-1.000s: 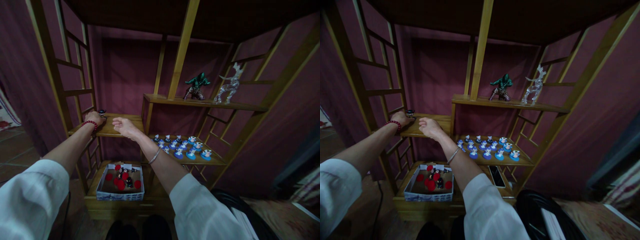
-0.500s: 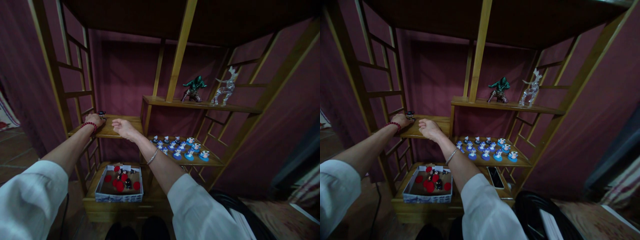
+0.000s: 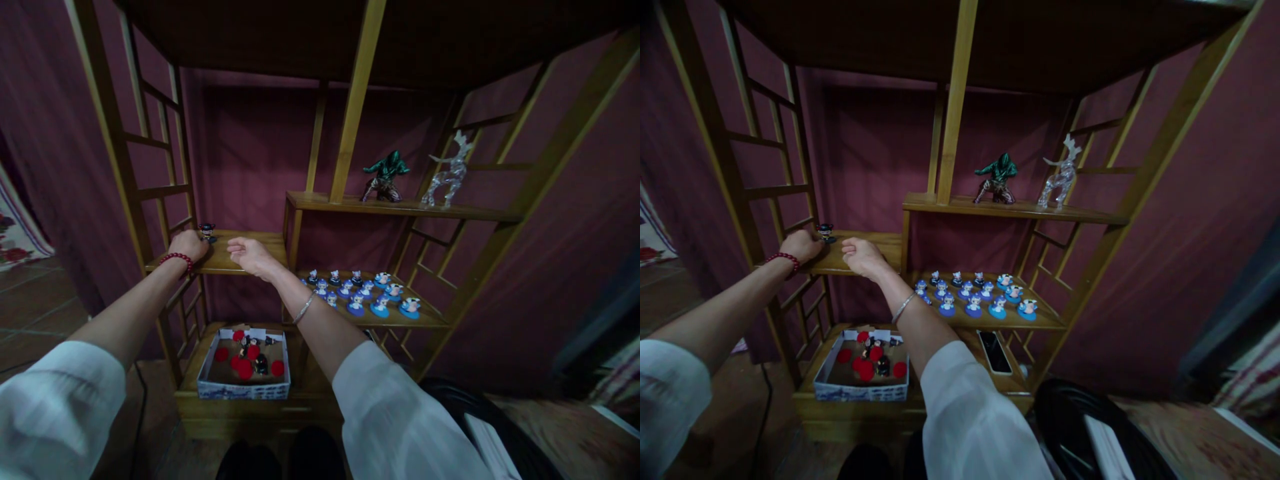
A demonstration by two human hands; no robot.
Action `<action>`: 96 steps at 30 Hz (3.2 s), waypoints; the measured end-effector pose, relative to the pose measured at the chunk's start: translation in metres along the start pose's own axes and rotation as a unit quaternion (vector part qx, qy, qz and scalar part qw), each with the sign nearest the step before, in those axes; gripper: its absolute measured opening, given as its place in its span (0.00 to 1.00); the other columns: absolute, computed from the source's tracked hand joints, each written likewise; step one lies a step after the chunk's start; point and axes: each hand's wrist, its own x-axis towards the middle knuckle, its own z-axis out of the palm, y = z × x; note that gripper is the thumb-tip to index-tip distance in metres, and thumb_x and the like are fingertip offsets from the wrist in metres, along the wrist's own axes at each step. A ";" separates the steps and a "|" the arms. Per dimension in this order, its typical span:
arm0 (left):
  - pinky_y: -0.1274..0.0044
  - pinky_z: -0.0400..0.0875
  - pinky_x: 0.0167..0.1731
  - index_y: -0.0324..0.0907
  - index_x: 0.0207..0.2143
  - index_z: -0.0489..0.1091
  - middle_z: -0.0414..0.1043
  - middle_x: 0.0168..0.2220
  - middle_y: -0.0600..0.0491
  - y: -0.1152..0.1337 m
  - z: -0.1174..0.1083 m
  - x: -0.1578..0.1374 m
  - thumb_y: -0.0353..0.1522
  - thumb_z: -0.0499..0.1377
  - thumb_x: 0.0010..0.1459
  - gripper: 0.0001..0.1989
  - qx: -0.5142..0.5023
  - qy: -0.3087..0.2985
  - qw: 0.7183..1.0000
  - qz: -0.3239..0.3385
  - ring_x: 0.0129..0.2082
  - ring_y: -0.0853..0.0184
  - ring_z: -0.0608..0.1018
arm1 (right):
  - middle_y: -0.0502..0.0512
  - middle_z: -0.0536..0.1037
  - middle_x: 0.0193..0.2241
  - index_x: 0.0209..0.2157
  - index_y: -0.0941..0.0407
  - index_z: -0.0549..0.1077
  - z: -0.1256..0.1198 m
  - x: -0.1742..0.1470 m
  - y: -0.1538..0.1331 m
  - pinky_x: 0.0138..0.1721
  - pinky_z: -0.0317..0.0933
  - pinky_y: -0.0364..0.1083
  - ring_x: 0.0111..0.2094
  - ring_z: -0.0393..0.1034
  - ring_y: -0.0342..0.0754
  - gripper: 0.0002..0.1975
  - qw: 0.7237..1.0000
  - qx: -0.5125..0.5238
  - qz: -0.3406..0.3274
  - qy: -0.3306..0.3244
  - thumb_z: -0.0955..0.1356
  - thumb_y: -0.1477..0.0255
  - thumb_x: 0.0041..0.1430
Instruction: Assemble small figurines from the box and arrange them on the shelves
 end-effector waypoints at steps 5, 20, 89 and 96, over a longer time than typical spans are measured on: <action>0.68 0.67 0.32 0.41 0.39 0.72 0.72 0.40 0.41 0.006 -0.010 -0.021 0.40 0.48 0.50 0.20 0.024 0.021 0.999 -0.012 0.40 0.51 0.73 | 0.55 0.75 0.38 0.41 0.58 0.69 -0.001 -0.001 0.000 0.41 0.64 0.42 0.35 0.70 0.40 0.17 1.000 0.005 -0.002 0.001 0.65 0.83 0.47; 0.74 0.64 0.35 0.42 0.35 0.71 0.72 0.37 0.48 0.005 0.003 -0.068 0.36 0.45 0.54 0.16 -0.011 0.172 0.981 0.087 0.40 0.61 0.70 | 0.50 0.76 0.35 0.40 0.55 0.70 0.004 -0.001 0.009 0.40 0.63 0.41 0.34 0.71 0.39 0.14 0.998 -0.030 -0.060 0.014 0.64 0.79 0.50; 0.71 0.60 0.43 0.39 0.34 0.71 0.73 0.40 0.46 -0.036 0.239 -0.236 0.37 0.36 0.60 0.25 0.082 -0.320 0.926 0.186 0.44 0.62 0.71 | 0.49 0.77 0.35 0.34 0.52 0.75 0.088 -0.186 0.241 0.38 0.59 0.38 0.37 0.70 0.44 0.13 0.926 -0.251 0.237 -0.150 0.63 0.78 0.48; 0.70 0.60 0.44 0.41 0.36 0.72 0.72 0.42 0.47 -0.036 0.244 -0.230 0.36 0.36 0.59 0.25 0.094 -0.336 0.917 0.193 0.46 0.61 0.69 | 0.51 0.77 0.36 0.34 0.53 0.75 0.096 -0.180 0.251 0.40 0.59 0.39 0.39 0.70 0.45 0.13 0.916 -0.261 0.255 -0.167 0.63 0.79 0.48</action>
